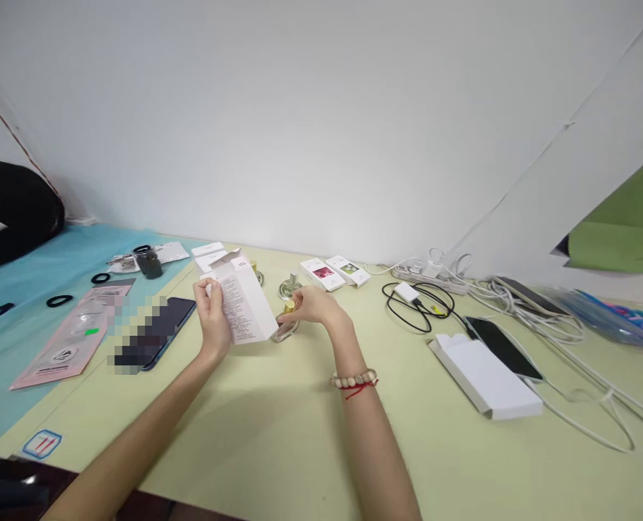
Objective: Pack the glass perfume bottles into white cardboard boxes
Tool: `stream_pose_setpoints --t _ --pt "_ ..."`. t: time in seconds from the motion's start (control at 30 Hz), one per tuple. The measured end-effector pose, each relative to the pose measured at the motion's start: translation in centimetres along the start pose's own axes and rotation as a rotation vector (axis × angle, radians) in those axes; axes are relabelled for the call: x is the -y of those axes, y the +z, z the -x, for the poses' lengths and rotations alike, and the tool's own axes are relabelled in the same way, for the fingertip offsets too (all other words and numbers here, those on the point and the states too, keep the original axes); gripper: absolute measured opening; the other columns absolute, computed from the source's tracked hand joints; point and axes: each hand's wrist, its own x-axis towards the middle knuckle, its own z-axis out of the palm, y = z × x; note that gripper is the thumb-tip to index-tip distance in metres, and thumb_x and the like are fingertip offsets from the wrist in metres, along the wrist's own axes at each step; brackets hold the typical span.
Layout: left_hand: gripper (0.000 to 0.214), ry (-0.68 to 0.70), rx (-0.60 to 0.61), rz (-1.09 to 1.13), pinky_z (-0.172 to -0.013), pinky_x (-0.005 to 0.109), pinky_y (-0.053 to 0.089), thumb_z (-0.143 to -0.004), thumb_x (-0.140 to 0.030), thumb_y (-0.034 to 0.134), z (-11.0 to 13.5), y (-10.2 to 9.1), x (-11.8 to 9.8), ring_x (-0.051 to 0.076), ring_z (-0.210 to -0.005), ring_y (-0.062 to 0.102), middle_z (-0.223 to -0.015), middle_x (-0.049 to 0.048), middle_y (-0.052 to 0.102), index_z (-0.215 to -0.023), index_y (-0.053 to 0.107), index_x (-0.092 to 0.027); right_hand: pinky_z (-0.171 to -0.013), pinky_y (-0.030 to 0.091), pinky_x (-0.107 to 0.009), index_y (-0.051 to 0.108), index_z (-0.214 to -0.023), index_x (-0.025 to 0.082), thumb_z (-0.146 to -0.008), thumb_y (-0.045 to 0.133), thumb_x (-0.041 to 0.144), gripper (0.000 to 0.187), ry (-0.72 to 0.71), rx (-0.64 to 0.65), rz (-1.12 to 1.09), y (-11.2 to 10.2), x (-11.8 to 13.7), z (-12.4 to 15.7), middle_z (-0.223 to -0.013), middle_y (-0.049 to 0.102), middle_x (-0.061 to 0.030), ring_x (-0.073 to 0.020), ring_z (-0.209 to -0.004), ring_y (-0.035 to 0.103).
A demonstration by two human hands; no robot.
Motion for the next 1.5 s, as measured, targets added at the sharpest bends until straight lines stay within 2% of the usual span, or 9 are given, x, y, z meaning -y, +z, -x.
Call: stream_pose_setpoints --t 0.13,0.3,0.47,0.63,0.73,0.9,1.13,1.33,1.5 --pt "0.023 0.032 -0.001 0.006 -0.064 0.02 0.038 -0.085 -0.044 0.044 -0.3 -0.1 -0.1 0.01 -0.068 0.043 -0.077 -0.0015 0.042 -0.088 0.039 -0.022 -0.048 0.029 -0.022 0.055 -0.067 0.02 -0.049 0.071 0.051 0.04 0.046 -0.023 0.043 0.4 0.5 -0.1 -0.065 0.058 0.0027 -0.0112 -0.058 0.048" --pt "0.02 0.127 0.016 -0.147 -0.069 0.021 0.038 -0.085 -0.04 0.045 -0.2 -0.1 -0.2 0.011 -0.074 0.045 -0.082 -0.0005 0.043 -0.088 0.042 -0.021 -0.055 0.038 -0.022 0.064 -0.078 0.021 -0.048 0.075 0.032 0.034 -0.111 0.182 -0.047 0.8 0.8 -0.3 -0.075 0.065 0.001 -0.0134 -0.066 0.055" --pt "0.015 0.231 0.142 -0.417 -0.079 0.026 0.037 -0.084 -0.035 0.049 0.0 -0.4 0.2 0.014 -0.084 0.047 -0.084 0.0009 0.046 -0.086 0.046 -0.02 -0.053 0.043 -0.022 0.066 -0.07 0.016 -0.052 0.073 0.038 0.029 0.056 0.298 -0.078 0.3 0.2 0.1 -0.068 0.066 -0.0023 -0.0141 -0.062 0.058" --pt "0.01 0.287 0.24 -0.581 -0.08 0.027 0.037 -0.085 -0.029 0.047 0.3 -0.3 0.4 0.015 -0.086 0.047 -0.084 0.0016 0.046 -0.083 0.047 -0.019 -0.049 0.045 -0.023 0.068 -0.073 0.016 -0.047 0.076 0.043 0.038 0.163 0.448 -0.046 -1.8 -0.1 2.0 -0.068 0.067 -0.0039 -0.0149 -0.057 0.059" --pt "0.01 0.309 0.285 -0.637 -0.078 0.027 0.037 -0.084 -0.027 0.048 0.7 -0.2 0.6 0.015 -0.084 0.048 -0.082 0.0013 0.046 -0.078 0.046 -0.019 -0.051 0.045 -0.022 0.07 -0.077 0.017 -0.054 0.072 0.048 0.039 0.007 0.507 -0.107 -4.1 1.0 4.2 -0.069 0.067 -0.0033 -0.0143 -0.059 0.059" --pt "0.014 0.363 0.434 -0.685 -0.071 0.025 0.038 -0.082 -0.024 0.051 1.3 -0.1 1.2 0.014 -0.079 0.05 -0.078 0.0009 0.048 -0.07 0.045 -0.019 -0.054 0.044 -0.022 0.068 -0.092 0.021 -0.057 0.072 0.045 0.042 -0.263 0.233 -0.179 -6.7 3.4 7.1 -0.078 0.067 -0.002 -0.0152 -0.068 0.059" --pt "0.004 0.321 0.591 -0.677 -0.07 0.025 0.04 -0.081 -0.02 0.05 2.1 0.0 1.8 0.016 -0.083 0.054 -0.085 0.0029 0.058 -0.079 0.052 -0.019 -0.06 0.045 -0.025 0.063 -0.09 0.02 -0.06 0.072 0.04 0.038 -0.359 -0.259 -0.307 -4.7 4.0 4.9 -0.089 0.065 -0.0028 -0.0156 -0.073 0.059" --pt "0.013 0.305 0.57 -0.692 -0.069 0.026 0.043 -0.084 -0.031 0.049 2.1 -0.3 2.6 0.015 -0.081 0.057 -0.083 0.0025 0.06 -0.078 0.053 -0.019 -0.061 0.046 -0.025 0.059 -0.084 0.02 -0.062 0.07 0.032 0.028 -0.407 -0.329 -0.311 -3.4 3.0 3.0 -0.089 0.062 -0.0027 -0.0165 -0.079 0.058" --pt "0.03 0.284 0.579 -0.637 -0.077 0.03 0.047 -0.082 -0.031 0.051 2.5 -0.4 3.3 0.016 -0.095 0.056 -0.109 0.0054 0.056 -0.11 0.043 -0.023 -0.059 0.04 -0.024 0.059 -0.082 0.021 -0.061 0.072 0.027 0.026 -0.375 -0.334 -0.131 -3.5 3.4 3.3 -0.082 0.062 -0.0004 -0.0154 -0.075 0.056"
